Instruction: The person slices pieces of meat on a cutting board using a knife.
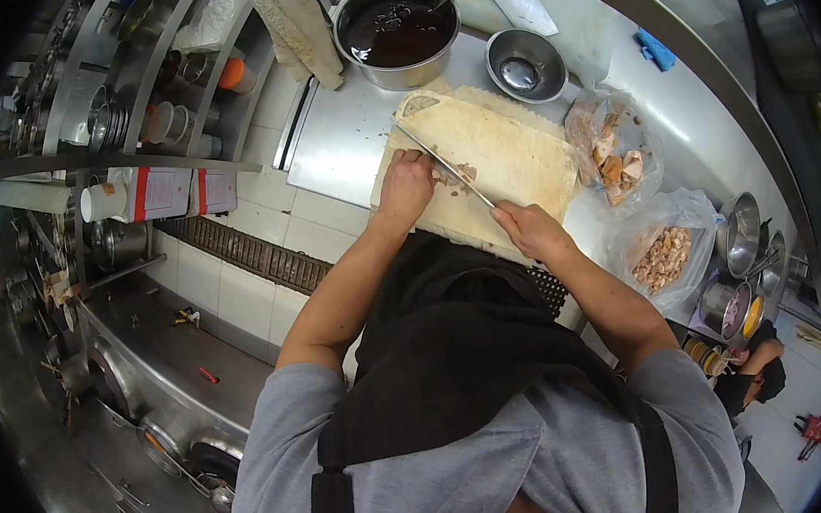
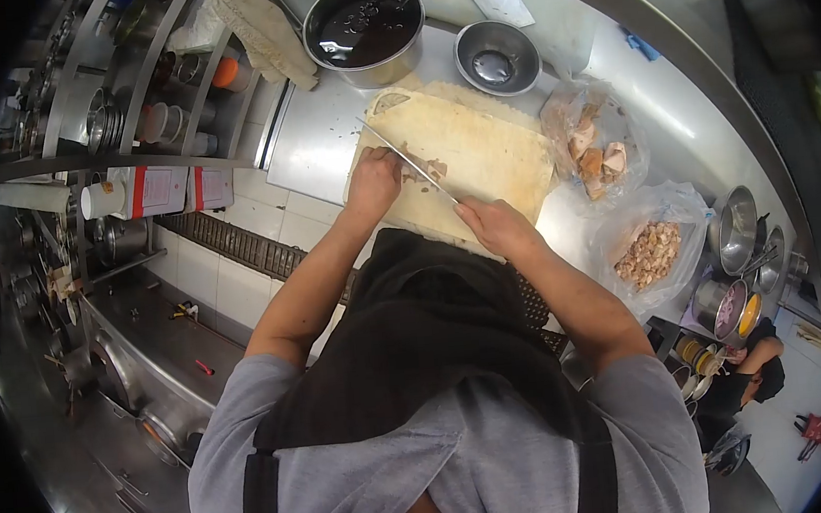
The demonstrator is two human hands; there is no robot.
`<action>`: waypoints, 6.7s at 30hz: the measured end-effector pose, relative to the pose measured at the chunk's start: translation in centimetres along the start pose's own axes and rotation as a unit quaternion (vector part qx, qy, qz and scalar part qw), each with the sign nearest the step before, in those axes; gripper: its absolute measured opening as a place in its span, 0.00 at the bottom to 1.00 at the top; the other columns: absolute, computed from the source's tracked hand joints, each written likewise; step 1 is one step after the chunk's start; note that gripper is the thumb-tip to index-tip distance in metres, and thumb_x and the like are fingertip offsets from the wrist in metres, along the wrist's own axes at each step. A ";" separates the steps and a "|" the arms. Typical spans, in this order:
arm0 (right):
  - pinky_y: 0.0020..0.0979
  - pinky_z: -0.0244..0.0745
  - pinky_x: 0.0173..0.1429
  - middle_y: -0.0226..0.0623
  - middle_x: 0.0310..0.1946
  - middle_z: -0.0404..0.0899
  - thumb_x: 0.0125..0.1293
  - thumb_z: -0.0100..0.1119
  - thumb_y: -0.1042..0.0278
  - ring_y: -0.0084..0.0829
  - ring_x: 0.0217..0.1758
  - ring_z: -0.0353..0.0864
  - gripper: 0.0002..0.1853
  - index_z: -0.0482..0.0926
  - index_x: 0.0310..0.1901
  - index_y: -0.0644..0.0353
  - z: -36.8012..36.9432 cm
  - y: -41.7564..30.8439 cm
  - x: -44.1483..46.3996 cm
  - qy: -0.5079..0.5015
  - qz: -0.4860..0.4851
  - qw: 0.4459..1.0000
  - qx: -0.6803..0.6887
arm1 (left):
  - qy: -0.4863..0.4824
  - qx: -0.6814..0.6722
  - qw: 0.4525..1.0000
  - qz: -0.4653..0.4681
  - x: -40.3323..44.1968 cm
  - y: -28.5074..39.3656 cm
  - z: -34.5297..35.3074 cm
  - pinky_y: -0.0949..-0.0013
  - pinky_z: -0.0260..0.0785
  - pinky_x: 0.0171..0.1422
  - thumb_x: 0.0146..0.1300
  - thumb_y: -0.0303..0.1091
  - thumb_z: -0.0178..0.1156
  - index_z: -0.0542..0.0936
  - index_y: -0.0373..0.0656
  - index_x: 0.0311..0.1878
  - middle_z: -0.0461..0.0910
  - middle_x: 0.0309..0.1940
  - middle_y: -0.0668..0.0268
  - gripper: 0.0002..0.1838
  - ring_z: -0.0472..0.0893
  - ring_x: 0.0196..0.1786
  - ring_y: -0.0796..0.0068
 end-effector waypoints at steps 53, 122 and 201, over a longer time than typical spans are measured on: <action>0.54 0.74 0.42 0.58 0.30 0.82 0.79 0.51 0.54 0.62 0.36 0.81 0.17 0.83 0.51 0.57 2.5 -1.8 2.9 0.141 -0.062 0.988 0.015 | -0.049 -0.060 0.997 0.009 -0.7 0.5 -0.2 0.53 0.74 0.58 0.58 0.27 0.64 0.83 0.35 0.41 0.84 0.41 0.51 0.09 0.80 0.49 0.49; 0.53 0.74 0.43 0.60 0.33 0.82 0.80 0.49 0.53 0.63 0.38 0.81 0.18 0.81 0.50 0.60 1.7 -3.9 1.7 0.067 -0.012 0.994 0.088 | -0.002 -0.066 0.998 0.003 -2.8 -0.5 -2.1 0.56 0.74 0.53 0.57 0.24 0.62 0.83 0.36 0.35 0.83 0.35 0.55 0.04 0.80 0.45 0.53; 0.56 0.75 0.45 0.60 0.33 0.82 0.78 0.51 0.54 0.63 0.39 0.81 0.16 0.81 0.48 0.59 4.8 -6.8 7.9 0.103 -0.100 0.989 0.032 | -0.037 -0.069 0.994 -0.079 -3.7 -3.0 -3.5 0.51 0.76 0.49 0.62 0.27 0.61 0.84 0.40 0.39 0.83 0.37 0.56 0.05 0.81 0.43 0.51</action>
Point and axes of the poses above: each hand's wrist, its own x-axis towards the middle knuckle, its own z-axis out of the palm, y = z × x, the point moved 3 cm from there along x, towards the middle knuckle
